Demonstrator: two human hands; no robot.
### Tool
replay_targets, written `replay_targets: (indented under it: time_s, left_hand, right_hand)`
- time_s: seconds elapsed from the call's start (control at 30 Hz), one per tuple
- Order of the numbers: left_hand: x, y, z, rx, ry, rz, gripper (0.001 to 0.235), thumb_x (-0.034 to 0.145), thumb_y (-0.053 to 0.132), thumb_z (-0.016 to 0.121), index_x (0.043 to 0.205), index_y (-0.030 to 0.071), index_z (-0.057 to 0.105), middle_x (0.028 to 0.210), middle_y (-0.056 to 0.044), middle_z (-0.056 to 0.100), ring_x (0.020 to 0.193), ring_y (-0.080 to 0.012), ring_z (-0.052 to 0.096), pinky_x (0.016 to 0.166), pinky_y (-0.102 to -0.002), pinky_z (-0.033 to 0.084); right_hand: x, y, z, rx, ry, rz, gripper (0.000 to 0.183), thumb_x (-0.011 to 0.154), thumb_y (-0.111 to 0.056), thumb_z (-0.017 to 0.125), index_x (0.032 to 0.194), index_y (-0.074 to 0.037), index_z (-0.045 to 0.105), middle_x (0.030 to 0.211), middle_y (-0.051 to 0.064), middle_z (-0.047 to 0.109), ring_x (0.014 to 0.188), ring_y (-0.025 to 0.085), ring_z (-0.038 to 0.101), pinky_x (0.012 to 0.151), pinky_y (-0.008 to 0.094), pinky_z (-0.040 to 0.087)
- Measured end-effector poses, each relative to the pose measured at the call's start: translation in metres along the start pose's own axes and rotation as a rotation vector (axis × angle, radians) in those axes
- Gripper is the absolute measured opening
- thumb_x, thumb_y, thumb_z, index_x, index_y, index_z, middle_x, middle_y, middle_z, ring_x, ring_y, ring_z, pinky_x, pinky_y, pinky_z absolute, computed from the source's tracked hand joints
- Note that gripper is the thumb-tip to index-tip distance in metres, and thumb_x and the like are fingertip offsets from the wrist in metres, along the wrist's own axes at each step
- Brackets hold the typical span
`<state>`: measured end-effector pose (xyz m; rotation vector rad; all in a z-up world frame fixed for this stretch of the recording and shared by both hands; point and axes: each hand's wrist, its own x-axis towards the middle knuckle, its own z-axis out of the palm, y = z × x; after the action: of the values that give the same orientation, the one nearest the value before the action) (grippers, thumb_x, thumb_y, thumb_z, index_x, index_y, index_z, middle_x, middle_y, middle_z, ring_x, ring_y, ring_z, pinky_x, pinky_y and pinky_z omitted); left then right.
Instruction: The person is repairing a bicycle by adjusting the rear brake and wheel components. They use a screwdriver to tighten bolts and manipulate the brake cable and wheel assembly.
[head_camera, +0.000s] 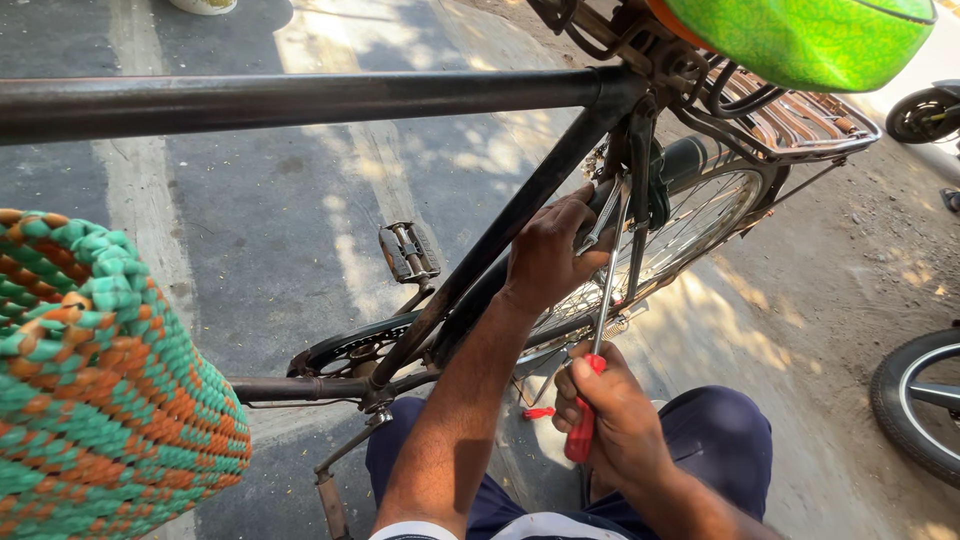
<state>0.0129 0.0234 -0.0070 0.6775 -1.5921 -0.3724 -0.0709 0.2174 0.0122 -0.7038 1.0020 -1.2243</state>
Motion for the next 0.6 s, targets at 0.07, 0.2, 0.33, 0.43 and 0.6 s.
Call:
replay_targets:
  time_s: [0.07,0.2,0.33,0.43,0.6]
  left_hand:
    - [0.0,-0.001,-0.001,-0.001,-0.015,0.001,0.041,0.08,0.03,0.084,0.101,0.004,0.061,0.134,-0.021,0.067,0.119,-0.0378,0.069,0.096,-0.043,0.058]
    - [0.0,-0.003,0.001,0.002,-0.035,-0.013,0.036,0.08,0.024,0.083,0.099,0.005,0.06,0.135,-0.021,0.066,0.118,-0.0359,0.07,0.096,-0.041,0.058]
    - [-0.002,-0.003,0.001,0.07,-0.007,0.029,0.028,0.079,0.021,0.081,0.095,0.007,0.062,0.138,-0.018,0.067,0.123,-0.0343,0.069,0.1,-0.041,0.057]
    - [-0.003,0.002,0.001,0.044,0.002,-0.046,0.033,0.088,0.032,0.083,0.093,0.007,0.062,0.137,-0.016,0.067,0.123,-0.0344,0.068,0.1,-0.042,0.057]
    - [-0.003,-0.003,0.0,0.005,0.0,-0.017,0.027,0.09,0.026,0.08,0.096,0.006,0.062,0.137,-0.017,0.067,0.124,-0.0365,0.067,0.1,-0.043,0.056]
  right_hand:
    - [0.003,0.001,0.011,0.036,-0.008,-0.037,0.027,0.103,-0.026,0.055,0.117,-0.005,0.047,0.084,0.007,0.051,0.068,0.016,0.049,0.064,0.034,0.046]
    - [0.0,-0.004,0.032,0.129,0.028,-0.053,0.028,0.1,-0.025,0.054,0.121,-0.006,0.05,0.085,0.005,0.053,0.071,0.016,0.053,0.068,0.035,0.049]
    - [0.01,-0.008,0.044,0.18,-0.071,-0.032,0.024,0.102,-0.018,0.055,0.124,-0.009,0.049,0.096,0.007,0.06,0.084,0.019,0.062,0.079,0.04,0.054]
    - [0.024,-0.005,0.054,0.306,-0.027,0.015,0.027,0.101,-0.023,0.052,0.125,-0.012,0.05,0.1,0.01,0.064,0.092,0.022,0.066,0.09,0.046,0.056]
    - [0.037,0.002,0.062,0.4,-0.092,0.046,0.029,0.102,-0.026,0.049,0.126,-0.011,0.053,0.091,0.009,0.063,0.085,0.021,0.065,0.086,0.045,0.055]
